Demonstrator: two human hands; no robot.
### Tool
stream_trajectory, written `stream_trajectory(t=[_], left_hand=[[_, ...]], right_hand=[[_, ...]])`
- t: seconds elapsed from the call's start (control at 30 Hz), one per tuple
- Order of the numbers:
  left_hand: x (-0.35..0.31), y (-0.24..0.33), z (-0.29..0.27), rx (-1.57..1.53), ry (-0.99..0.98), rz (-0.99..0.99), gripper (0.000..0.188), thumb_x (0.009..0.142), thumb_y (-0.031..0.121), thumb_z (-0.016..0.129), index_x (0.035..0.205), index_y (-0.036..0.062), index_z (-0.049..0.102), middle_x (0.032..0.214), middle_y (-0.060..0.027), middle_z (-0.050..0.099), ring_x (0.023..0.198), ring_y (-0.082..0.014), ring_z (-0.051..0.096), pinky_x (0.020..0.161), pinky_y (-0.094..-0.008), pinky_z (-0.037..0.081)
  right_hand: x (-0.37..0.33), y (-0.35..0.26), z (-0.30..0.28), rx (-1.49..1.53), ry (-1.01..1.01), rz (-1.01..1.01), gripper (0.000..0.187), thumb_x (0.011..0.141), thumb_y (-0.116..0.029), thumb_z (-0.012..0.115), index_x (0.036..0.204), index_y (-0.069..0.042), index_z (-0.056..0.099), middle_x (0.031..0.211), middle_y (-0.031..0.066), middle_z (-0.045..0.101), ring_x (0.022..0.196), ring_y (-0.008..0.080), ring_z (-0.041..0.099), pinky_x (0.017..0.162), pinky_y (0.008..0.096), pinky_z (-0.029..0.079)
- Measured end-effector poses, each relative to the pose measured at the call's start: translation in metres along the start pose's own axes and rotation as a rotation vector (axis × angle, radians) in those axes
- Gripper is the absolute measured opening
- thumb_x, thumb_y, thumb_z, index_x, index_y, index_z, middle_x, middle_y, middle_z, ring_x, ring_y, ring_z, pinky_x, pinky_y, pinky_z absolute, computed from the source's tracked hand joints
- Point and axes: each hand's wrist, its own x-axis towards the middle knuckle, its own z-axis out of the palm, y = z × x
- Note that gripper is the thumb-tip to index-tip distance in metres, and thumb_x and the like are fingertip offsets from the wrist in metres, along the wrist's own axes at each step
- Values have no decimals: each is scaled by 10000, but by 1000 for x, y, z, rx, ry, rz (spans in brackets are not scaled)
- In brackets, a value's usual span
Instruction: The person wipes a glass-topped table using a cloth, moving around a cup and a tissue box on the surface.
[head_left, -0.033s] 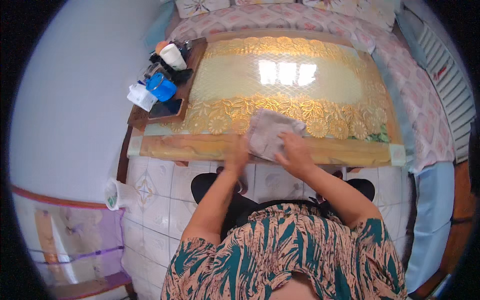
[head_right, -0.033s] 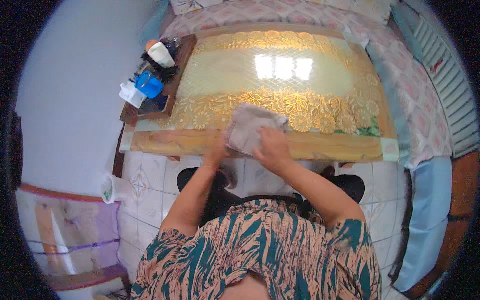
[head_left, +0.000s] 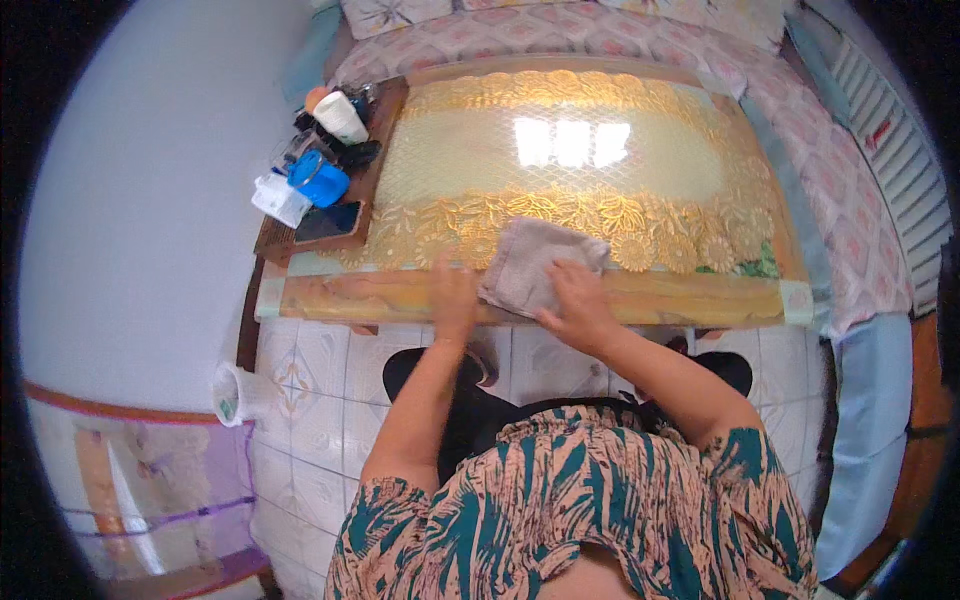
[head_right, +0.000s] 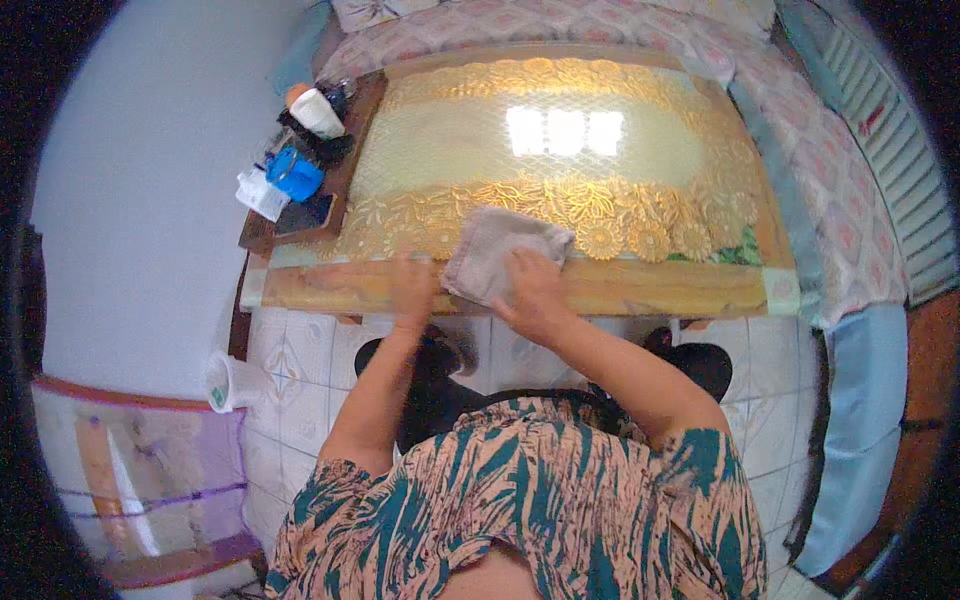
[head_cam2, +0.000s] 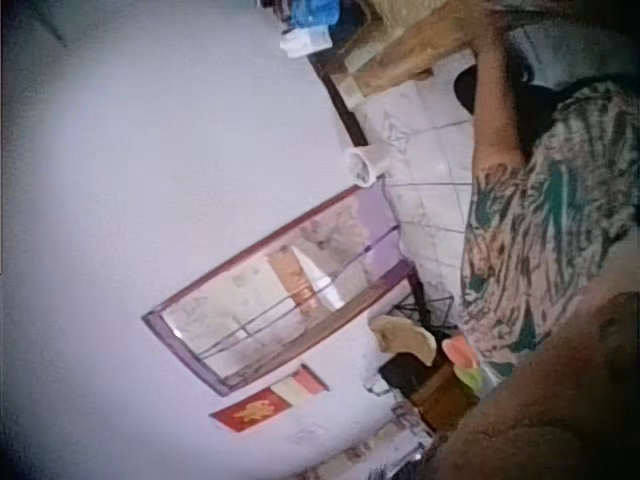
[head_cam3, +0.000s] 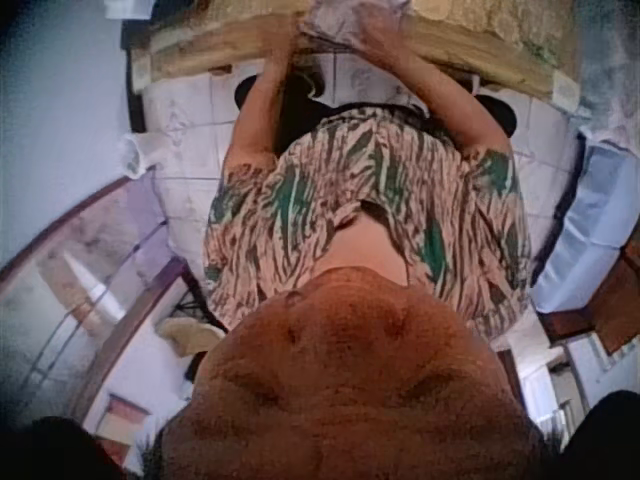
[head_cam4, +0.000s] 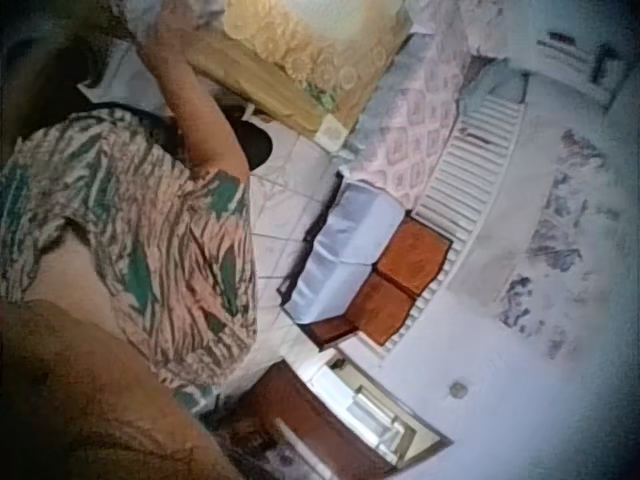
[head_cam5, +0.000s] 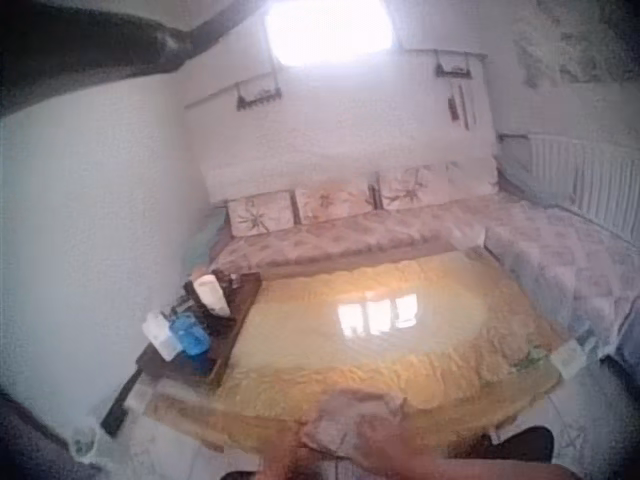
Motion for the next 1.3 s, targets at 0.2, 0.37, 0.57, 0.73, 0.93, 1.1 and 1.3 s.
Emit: stream_trajectory(t=[0.2,0.37,0.57,0.73,0.93,1.1,1.3], left_hand=[[17,-102,-10,104,342,-277,450,829,167,541,1221,-48,493,1292,-258,477,1211,-404,428,1012,-467,341],[16,-54,-6,410,325,-560,464,856,260,509,1260,32,508,1387,-128,448,1275,-325,401,1033,-463,331],[16,-50,-5,504,349,-533,440,872,246,499,1257,32,510,1383,-119,454,1273,-308,405,1021,-452,348],[14,-75,-11,515,356,-482,421,864,192,508,1236,-6,504,1345,-150,484,1251,-320,427,1019,-438,349],[19,-63,3,656,410,-484,425,868,223,480,1239,18,509,1314,-141,509,1205,-328,470,986,-442,379],[18,-66,0,633,356,-529,448,876,254,464,1264,33,499,1316,-141,507,1192,-327,479,956,-456,392],[17,-76,-1,655,349,-510,464,881,272,465,1272,22,480,1306,-151,500,1178,-335,481,955,-459,384]], right_hand=[[24,-21,35,-191,-184,85,842,783,-551,616,1454,-153,298,1495,221,236,1398,368,193,1086,534,160],[22,25,42,-290,-96,195,863,792,-611,565,1480,-192,255,1529,200,178,1419,349,150,1103,548,112],[-2,117,-38,-389,-8,501,824,803,-588,566,1462,-168,305,1523,190,209,1409,347,190,1120,534,129],[-72,215,-107,-586,176,739,726,830,-481,591,1434,-157,353,1487,181,298,1375,336,269,1083,516,217],[-113,243,-135,-615,266,645,608,763,-286,681,1325,-141,499,1388,182,430,1257,345,420,1018,484,338],[-61,122,-56,-378,81,135,592,768,-224,634,1314,-48,485,1357,212,458,1250,369,437,1055,475,318],[0,6,51,77,-148,-258,744,699,-365,705,1367,-165,446,1476,193,303,1379,351,262,1125,485,199]])
